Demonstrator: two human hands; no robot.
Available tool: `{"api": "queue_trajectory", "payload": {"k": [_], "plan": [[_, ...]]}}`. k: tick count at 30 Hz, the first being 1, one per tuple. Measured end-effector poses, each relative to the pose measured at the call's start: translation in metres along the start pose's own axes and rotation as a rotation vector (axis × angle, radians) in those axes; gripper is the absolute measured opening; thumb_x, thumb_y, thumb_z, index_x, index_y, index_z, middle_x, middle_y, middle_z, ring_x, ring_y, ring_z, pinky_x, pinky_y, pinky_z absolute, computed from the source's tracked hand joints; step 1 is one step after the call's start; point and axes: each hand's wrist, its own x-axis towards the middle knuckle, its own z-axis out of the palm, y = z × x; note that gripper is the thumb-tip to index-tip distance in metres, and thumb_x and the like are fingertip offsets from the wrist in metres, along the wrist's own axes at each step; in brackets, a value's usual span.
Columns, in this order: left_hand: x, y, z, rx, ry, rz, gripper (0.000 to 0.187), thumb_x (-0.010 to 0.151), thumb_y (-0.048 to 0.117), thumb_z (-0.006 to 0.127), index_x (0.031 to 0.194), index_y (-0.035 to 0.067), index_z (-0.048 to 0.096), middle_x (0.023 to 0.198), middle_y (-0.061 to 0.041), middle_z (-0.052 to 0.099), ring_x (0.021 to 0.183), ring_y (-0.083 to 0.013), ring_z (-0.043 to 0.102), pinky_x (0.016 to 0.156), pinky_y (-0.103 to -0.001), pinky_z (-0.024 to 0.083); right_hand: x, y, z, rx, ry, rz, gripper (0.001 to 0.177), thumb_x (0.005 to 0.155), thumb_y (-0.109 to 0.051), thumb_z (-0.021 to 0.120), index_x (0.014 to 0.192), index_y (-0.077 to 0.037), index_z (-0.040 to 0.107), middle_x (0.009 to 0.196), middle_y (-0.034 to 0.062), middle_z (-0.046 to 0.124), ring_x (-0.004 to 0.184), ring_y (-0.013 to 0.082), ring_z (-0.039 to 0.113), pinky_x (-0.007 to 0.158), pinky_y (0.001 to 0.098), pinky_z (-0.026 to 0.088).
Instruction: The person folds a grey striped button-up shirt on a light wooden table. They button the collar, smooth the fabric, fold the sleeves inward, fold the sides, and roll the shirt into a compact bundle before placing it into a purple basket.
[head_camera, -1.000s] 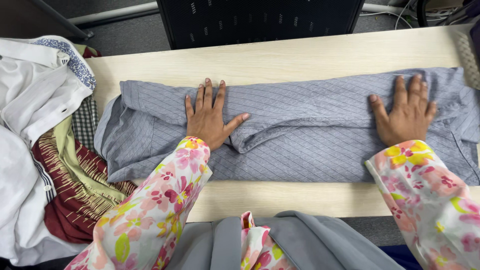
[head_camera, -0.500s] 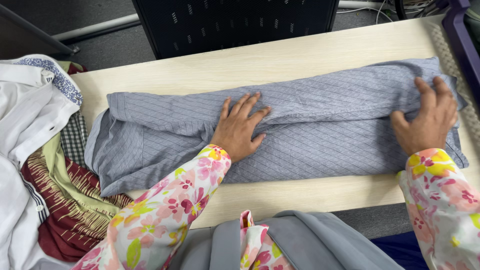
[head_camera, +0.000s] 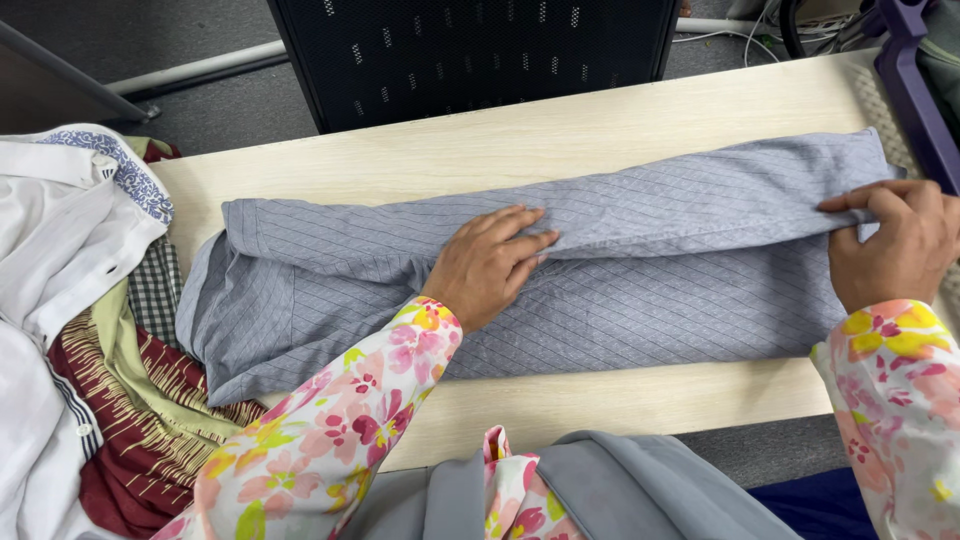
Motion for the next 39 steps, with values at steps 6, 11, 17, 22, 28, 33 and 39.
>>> {"api": "queue_trajectory", "payload": {"k": [6,11,17,22,28,33,39], "plan": [[-0.012,0.003,0.010,0.074,-0.112,0.006,0.038,0.101,0.033,0.053,0.137,0.028,0.064,0.156,-0.004,0.046,0.146,-0.0244,0.038,0.120,-0.049,0.027,0.017,-0.006,0.001,-0.071,-0.024,-0.061,0.037,0.085,0.006,0.061,0.101,-0.020,0.082,0.106,0.0060,0.067,0.105,0.0260,0.059,0.113,0.0424,0.041],[-0.010,0.003,0.006,0.048,-0.114,-0.019,0.042,0.101,0.044,0.053,0.136,0.024,0.063,0.153,-0.009,0.048,0.144,-0.0274,0.040,0.117,-0.050,0.029,0.091,-0.007,0.023,0.417,0.111,0.247,0.033,0.092,-0.021,0.074,0.114,0.001,0.065,0.108,0.0179,0.069,0.098,0.0298,0.062,0.079,0.0429,0.050],[0.013,-0.026,-0.008,-0.165,0.067,-0.331,0.051,0.103,0.052,0.047,0.132,0.014,0.063,0.132,-0.009,0.064,0.123,-0.0226,0.061,0.110,-0.045,0.045,0.166,0.050,0.077,-0.023,-0.540,0.567,0.066,0.110,-0.059,0.066,0.122,0.006,0.075,0.102,0.0300,0.078,0.085,0.0382,0.075,0.074,0.0463,0.058],[0.023,-0.062,-0.030,0.144,-0.207,-0.596,0.057,0.090,0.066,0.057,0.117,0.017,0.070,0.110,-0.005,0.066,0.112,-0.0208,0.061,0.108,-0.049,0.041,0.207,0.089,0.132,-0.525,-0.870,0.065,0.061,0.097,-0.072,0.057,0.118,-0.019,0.077,0.093,0.0136,0.080,0.074,0.0314,0.082,0.066,0.0379,0.066],[0.006,-0.081,-0.040,0.246,-0.048,-0.542,0.066,0.080,0.075,0.066,0.101,0.012,0.070,0.104,-0.008,0.062,0.109,-0.0257,0.054,0.097,-0.047,0.040,0.210,0.101,0.138,-0.247,-0.749,0.367,0.053,0.096,-0.064,0.061,0.116,-0.017,0.075,0.098,0.0149,0.074,0.080,0.0329,0.078,0.070,0.0399,0.063],[-0.009,-0.112,-0.038,0.178,0.016,-0.590,0.045,0.101,0.055,0.056,0.102,0.012,0.070,0.104,-0.007,0.064,0.106,-0.0273,0.057,0.098,-0.047,0.041,0.199,0.109,0.126,-0.071,-0.622,0.421,0.046,0.099,-0.054,0.065,0.120,-0.014,0.072,0.109,0.0178,0.069,0.094,0.0350,0.072,0.081,0.0428,0.059],[-0.023,-0.116,-0.021,0.193,0.194,-0.502,0.028,0.102,0.039,0.058,0.108,0.013,0.068,0.110,-0.008,0.063,0.109,-0.0295,0.056,0.100,-0.048,0.040,0.183,0.109,0.113,0.084,-0.462,0.420,0.038,0.103,-0.042,0.069,0.124,-0.009,0.068,0.122,0.0213,0.062,0.111,0.0375,0.064,0.093,0.0463,0.054]]}}
